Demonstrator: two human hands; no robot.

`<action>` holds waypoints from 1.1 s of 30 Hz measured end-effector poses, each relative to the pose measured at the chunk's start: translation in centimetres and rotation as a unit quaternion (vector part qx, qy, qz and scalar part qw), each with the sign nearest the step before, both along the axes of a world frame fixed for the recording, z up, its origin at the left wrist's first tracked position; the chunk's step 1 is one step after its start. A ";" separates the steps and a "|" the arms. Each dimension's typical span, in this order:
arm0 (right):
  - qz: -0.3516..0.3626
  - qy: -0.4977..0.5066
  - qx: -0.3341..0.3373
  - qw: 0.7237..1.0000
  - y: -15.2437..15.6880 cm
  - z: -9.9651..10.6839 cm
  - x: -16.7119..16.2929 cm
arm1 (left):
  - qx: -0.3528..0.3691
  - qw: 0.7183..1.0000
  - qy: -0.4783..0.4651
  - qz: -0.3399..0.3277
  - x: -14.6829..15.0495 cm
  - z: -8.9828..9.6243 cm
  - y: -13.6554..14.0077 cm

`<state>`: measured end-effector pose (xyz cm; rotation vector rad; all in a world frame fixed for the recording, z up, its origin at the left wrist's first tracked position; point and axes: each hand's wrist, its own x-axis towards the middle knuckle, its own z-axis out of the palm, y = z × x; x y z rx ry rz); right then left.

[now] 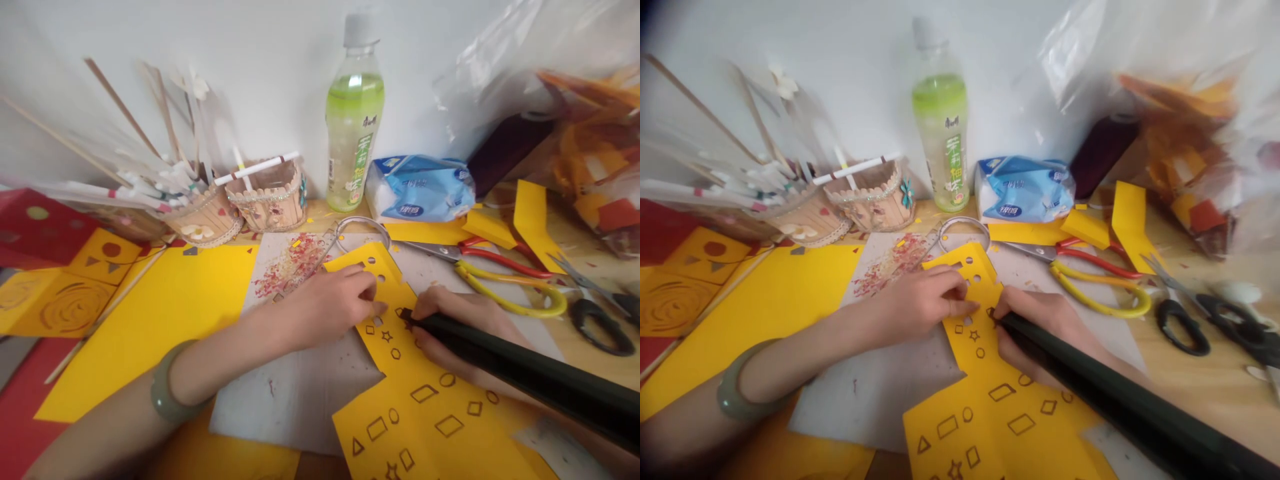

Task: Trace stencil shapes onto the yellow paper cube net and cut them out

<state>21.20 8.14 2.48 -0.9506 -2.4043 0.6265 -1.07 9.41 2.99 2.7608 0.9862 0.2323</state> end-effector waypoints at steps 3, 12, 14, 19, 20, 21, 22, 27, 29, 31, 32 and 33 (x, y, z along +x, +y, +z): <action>-0.017 0.006 -0.017 1.000 -0.2 -0.1 -0.1 | -0.025 0.996 -0.011 0.086 -0.4 1.2 -1.2; -0.013 0.011 -0.121 0.992 0.1 1.5 -0.2 | -0.315 0.910 0.019 0.270 0.4 4.1 -9.3; 0.010 0.012 -0.146 0.989 0.5 1.9 0.0 | -0.315 0.911 -0.014 0.265 0.3 3.9 -9.6; 0.049 0.004 -0.201 0.978 1.4 2.7 0.1 | -0.193 0.959 -0.037 0.206 -2.0 3.6 -8.1; 0.052 0.003 -0.199 0.979 1.5 2.7 0.1 | -0.149 0.969 -0.024 0.194 -2.6 3.6 -7.6; 0.055 0.002 -0.196 0.979 1.5 2.7 0.0 | -0.098 0.978 -0.004 0.184 -3.2 3.5 -6.9; 0.060 0.001 -0.194 0.979 1.5 2.7 0.0 | -0.040 0.984 0.020 0.174 -3.7 3.5 -6.2; 0.034 0.026 -0.158 0.987 0.6 2.6 -0.6 | 0.042 0.986 0.047 0.154 -4.4 3.3 -2.2; -0.001 0.030 -0.138 0.990 0.3 2.5 -0.8 | 0.075 0.985 0.052 0.144 -3.7 3.2 -0.9; -0.025 0.012 -0.124 0.992 -0.1 2.3 -0.9 | 0.110 0.983 0.046 0.140 -2.7 2.8 -0.3; -0.034 0.002 -0.114 0.993 -0.2 2.2 -1.0 | 0.121 0.983 0.041 0.133 -2.2 2.5 -0.3; -0.043 -0.006 -0.101 0.994 -0.4 1.9 -1.0 | 0.132 0.983 0.033 0.121 -1.8 2.2 -0.5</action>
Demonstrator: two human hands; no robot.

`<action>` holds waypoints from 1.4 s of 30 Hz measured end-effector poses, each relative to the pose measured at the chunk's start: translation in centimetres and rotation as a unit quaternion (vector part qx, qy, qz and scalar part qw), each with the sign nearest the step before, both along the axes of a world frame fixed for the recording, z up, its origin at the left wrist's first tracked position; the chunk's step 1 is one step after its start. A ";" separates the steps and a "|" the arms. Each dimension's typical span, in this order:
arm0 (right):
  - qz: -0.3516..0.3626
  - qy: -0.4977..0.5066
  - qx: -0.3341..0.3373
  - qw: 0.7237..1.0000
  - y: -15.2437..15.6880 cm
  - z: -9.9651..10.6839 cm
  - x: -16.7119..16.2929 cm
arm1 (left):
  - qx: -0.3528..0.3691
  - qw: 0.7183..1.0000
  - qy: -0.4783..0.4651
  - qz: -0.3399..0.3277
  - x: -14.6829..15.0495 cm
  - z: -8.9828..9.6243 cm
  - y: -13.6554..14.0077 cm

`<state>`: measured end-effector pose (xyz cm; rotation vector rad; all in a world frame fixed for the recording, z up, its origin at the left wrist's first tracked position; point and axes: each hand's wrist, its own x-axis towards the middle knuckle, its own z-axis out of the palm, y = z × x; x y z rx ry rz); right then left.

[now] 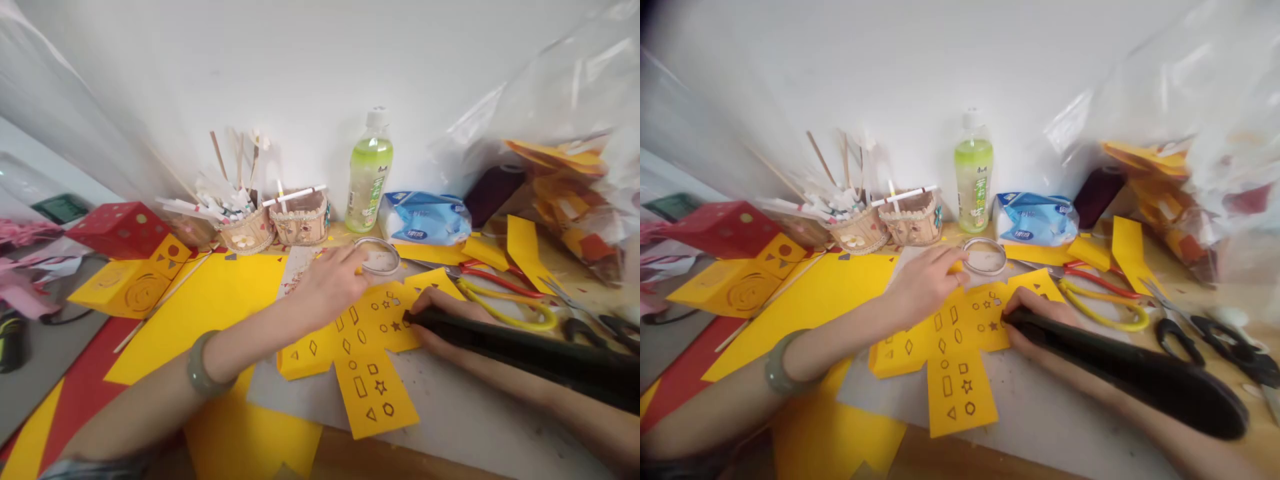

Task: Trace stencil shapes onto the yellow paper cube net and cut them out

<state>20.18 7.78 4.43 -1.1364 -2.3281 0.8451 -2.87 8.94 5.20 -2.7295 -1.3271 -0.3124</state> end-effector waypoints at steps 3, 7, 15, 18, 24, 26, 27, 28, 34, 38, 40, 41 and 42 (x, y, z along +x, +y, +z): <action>-0.016 -0.005 0.050 0.999 -0.4 -0.8 -0.1 | 0.071 0.994 -0.025 -0.084 0.8 -0.9 -1.0; 0.007 -0.002 0.092 0.996 -0.7 -1.6 -0.1 | 0.102 0.975 -0.010 -0.198 0.6 -1.5 -1.9; -0.036 -0.002 0.129 0.991 -0.9 -1.9 0.3 | 0.024 0.976 -0.028 -0.217 -0.1 -3.1 -1.1; -0.064 -0.003 0.094 0.993 -0.8 -1.9 0.5 | 0.013 0.974 -0.026 -0.226 -0.2 -3.2 -1.1; -0.077 0.035 0.001 0.996 0.4 -1.2 1.2 | 0.019 0.972 -0.012 -0.232 -0.1 -3.1 -1.2; -0.091 0.049 -0.017 0.994 0.7 -0.7 1.3 | 0.035 0.972 -0.017 -0.233 0.0 -3.2 -1.3; -0.102 0.053 -0.022 0.993 0.8 -0.5 1.3 | 0.038 0.972 -0.020 -0.233 0.0 -3.2 -1.4; -0.112 0.058 -0.025 0.992 0.8 -0.3 1.3 | 0.040 0.972 -0.022 -0.232 0.1 -3.2 -1.5; -0.097 0.054 -0.026 0.993 0.1 -1.0 0.6 | 0.046 0.973 -0.022 -0.226 0.3 -3.4 -1.8; -0.070 0.033 -0.019 0.997 0.2 -1.5 1.0 | 0.049 0.975 -0.023 -0.216 0.3 -3.8 -1.9; -0.072 0.026 -0.033 0.997 0.3 -1.4 1.2 | 0.044 0.975 -0.025 -0.216 0.3 -3.8 -1.9; -0.074 0.025 -0.038 0.996 0.4 -1.4 1.3 | 0.041 0.975 -0.026 -0.216 0.3 -3.8 -1.9; -0.075 0.025 -0.042 0.996 0.4 -1.4 1.3 | 0.039 0.975 -0.028 -0.217 0.3 -3.8 -1.9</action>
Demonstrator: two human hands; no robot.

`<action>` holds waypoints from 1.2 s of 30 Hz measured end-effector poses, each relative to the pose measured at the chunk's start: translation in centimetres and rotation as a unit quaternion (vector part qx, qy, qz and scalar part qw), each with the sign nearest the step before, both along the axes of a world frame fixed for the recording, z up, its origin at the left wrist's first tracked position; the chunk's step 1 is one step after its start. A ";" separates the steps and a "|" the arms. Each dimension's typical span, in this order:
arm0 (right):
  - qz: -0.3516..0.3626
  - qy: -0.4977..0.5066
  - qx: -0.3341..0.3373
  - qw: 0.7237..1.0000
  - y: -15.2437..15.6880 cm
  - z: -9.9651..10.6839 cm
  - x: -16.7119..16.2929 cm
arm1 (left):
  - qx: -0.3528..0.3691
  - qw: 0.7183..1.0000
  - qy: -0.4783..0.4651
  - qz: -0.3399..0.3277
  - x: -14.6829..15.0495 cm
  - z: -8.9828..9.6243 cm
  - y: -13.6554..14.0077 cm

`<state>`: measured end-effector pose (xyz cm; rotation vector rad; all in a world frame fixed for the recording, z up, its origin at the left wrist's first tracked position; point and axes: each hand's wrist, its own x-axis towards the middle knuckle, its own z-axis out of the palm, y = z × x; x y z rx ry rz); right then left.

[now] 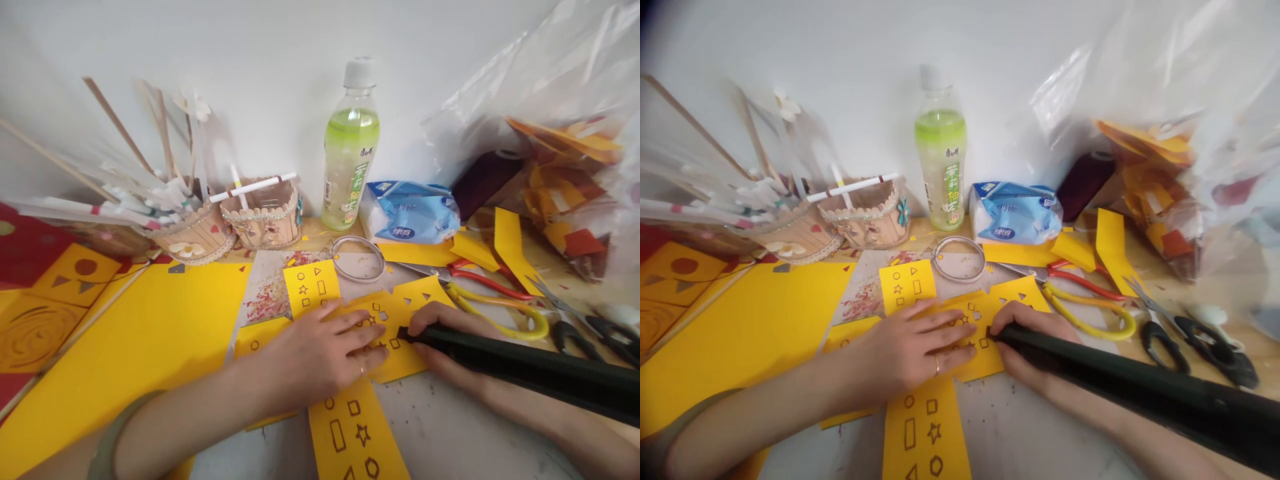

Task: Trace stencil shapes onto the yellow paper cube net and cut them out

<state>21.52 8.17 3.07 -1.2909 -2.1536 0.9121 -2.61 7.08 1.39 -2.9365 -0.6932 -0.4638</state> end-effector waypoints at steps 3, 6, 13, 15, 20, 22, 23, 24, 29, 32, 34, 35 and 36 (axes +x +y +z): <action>0.003 -0.003 0.000 1.000 0.0 0.0 0.0 | -0.006 1.000 -0.005 -0.003 0.0 0.1 0.0; 0.016 -0.006 0.020 1.000 -0.1 -0.1 -0.1 | -0.008 1.000 -0.007 -0.002 0.0 0.0 0.0; 0.080 -0.032 0.094 0.992 -0.4 -0.1 -0.4 | -0.011 1.000 -0.012 0.001 0.1 -0.1 -0.2; 0.098 -0.027 0.129 0.986 -0.5 -0.2 -0.6 | -0.006 1.000 -0.013 -0.002 0.1 -0.1 -0.2; 0.084 -0.003 0.161 0.983 -0.8 -1.1 -0.8 | 0.000 1.000 -0.012 -0.002 0.1 0.0 -0.1; 0.099 0.007 0.164 0.981 -0.8 -1.4 -0.7 | 0.009 1.000 -0.014 -0.001 0.2 0.0 -0.2; 0.107 0.011 0.161 0.981 -0.8 -1.5 -0.7 | 0.013 1.000 -0.015 0.001 0.2 0.0 -0.2; 0.111 0.014 0.158 0.981 -0.8 -1.5 -0.6 | 0.014 1.000 -0.017 0.003 0.2 0.0 -0.2; 0.106 0.019 0.150 0.983 -0.9 -1.5 -0.7 | 0.004 1.000 -0.014 0.010 0.2 0.0 -0.3; 0.109 0.019 0.155 0.982 -0.9 -1.5 -0.8 | 0.002 1.000 -0.010 0.010 0.2 0.0 -0.3; 0.110 0.023 0.157 0.981 -0.9 -1.5 -0.8 | 0.003 1.000 -0.008 0.012 0.2 -0.1 -0.4; 0.111 0.025 0.156 0.981 -0.9 -1.5 -0.8 | 0.003 1.000 -0.007 0.012 0.2 -0.1 -0.4; 0.111 0.027 0.156 0.981 -0.9 -1.4 -0.8 | 0.003 1.000 -0.005 0.013 0.2 -0.1 -0.4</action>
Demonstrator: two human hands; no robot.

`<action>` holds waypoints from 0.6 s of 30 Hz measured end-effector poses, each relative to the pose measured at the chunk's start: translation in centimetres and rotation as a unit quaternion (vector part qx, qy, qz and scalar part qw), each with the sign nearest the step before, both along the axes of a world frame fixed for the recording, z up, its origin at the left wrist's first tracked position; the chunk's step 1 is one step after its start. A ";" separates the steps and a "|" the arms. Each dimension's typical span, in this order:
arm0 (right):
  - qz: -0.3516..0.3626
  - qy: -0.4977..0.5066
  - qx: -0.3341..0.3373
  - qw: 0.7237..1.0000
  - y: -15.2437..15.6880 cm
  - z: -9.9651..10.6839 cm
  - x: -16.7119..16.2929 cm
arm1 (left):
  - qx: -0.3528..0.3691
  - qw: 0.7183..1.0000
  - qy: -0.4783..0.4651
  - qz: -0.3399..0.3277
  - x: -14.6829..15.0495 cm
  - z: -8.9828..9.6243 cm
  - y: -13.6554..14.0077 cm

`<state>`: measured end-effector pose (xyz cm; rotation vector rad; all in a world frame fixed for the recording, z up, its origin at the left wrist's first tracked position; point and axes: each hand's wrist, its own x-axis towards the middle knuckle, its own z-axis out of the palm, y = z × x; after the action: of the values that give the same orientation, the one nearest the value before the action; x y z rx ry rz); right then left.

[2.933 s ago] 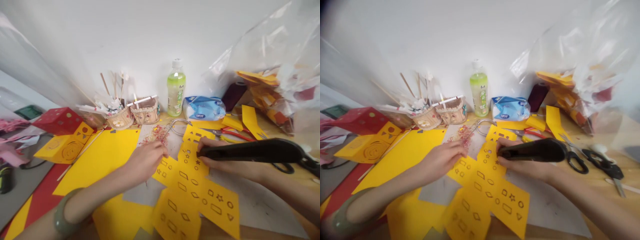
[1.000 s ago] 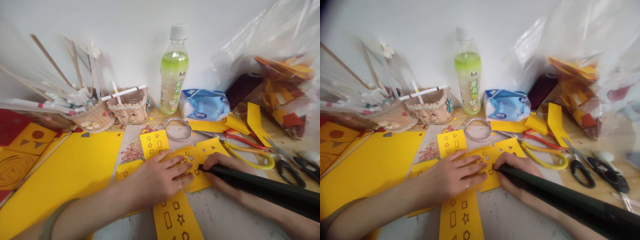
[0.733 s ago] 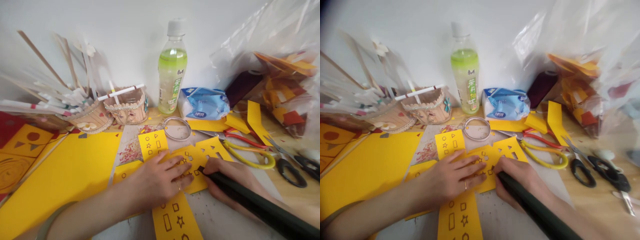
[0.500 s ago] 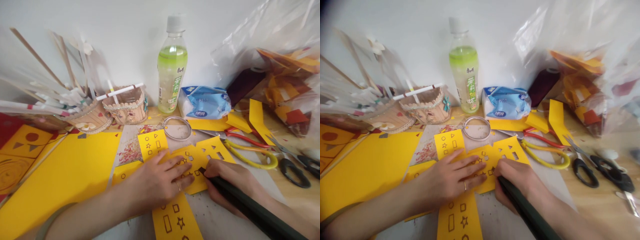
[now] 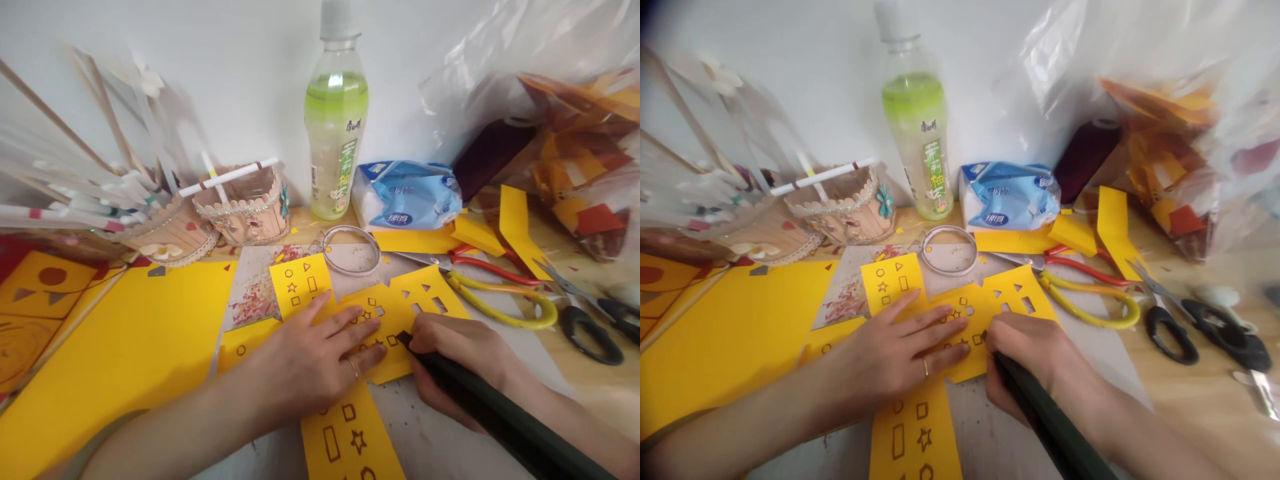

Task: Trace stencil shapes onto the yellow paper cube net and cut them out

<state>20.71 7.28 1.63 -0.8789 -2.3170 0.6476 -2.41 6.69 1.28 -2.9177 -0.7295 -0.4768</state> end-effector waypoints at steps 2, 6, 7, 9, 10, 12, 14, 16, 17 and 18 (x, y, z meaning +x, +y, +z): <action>0.000 0.002 0.003 1.000 0.0 0.1 0.0 | 0.001 1.000 0.002 0.002 0.0 -0.1 0.0; -0.001 0.005 0.009 1.000 0.1 0.2 -0.1 | -0.004 1.000 0.004 0.002 0.0 0.0 0.0; 0.000 0.006 0.009 1.000 0.1 0.3 -0.1 | -0.005 1.000 0.004 0.000 0.0 0.0 0.0; 0.002 0.006 0.010 1.000 0.1 0.3 -0.1 | -0.004 1.000 0.003 -0.002 0.0 0.0 0.0; 0.002 0.006 0.012 1.000 0.1 0.3 -0.1 | -0.002 1.000 0.001 -0.003 0.0 0.0 0.0; 0.001 0.005 0.015 1.000 0.1 0.2 -0.1 | 0.001 1.000 -0.001 -0.004 0.0 -0.1 0.1; -0.008 0.003 0.012 1.000 0.1 0.3 0.1 | 0.004 1.000 -0.001 -0.005 -0.1 -0.2 0.1; -0.027 0.000 -0.002 1.000 0.1 0.7 0.3 | 0.009 1.000 -0.005 -0.005 0.0 -0.2 0.1; -0.047 0.001 -0.009 0.999 0.1 1.0 0.3 | 0.011 1.000 -0.010 -0.001 0.0 -0.2 0.0; -0.074 0.005 -0.014 0.997 0.2 1.4 0.4 | 0.013 1.000 -0.013 0.004 0.1 -0.2 -0.1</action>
<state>21.07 7.45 3.01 -1.0463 -2.2139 0.6209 -2.31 6.59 1.12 -2.8888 -0.7308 -0.5204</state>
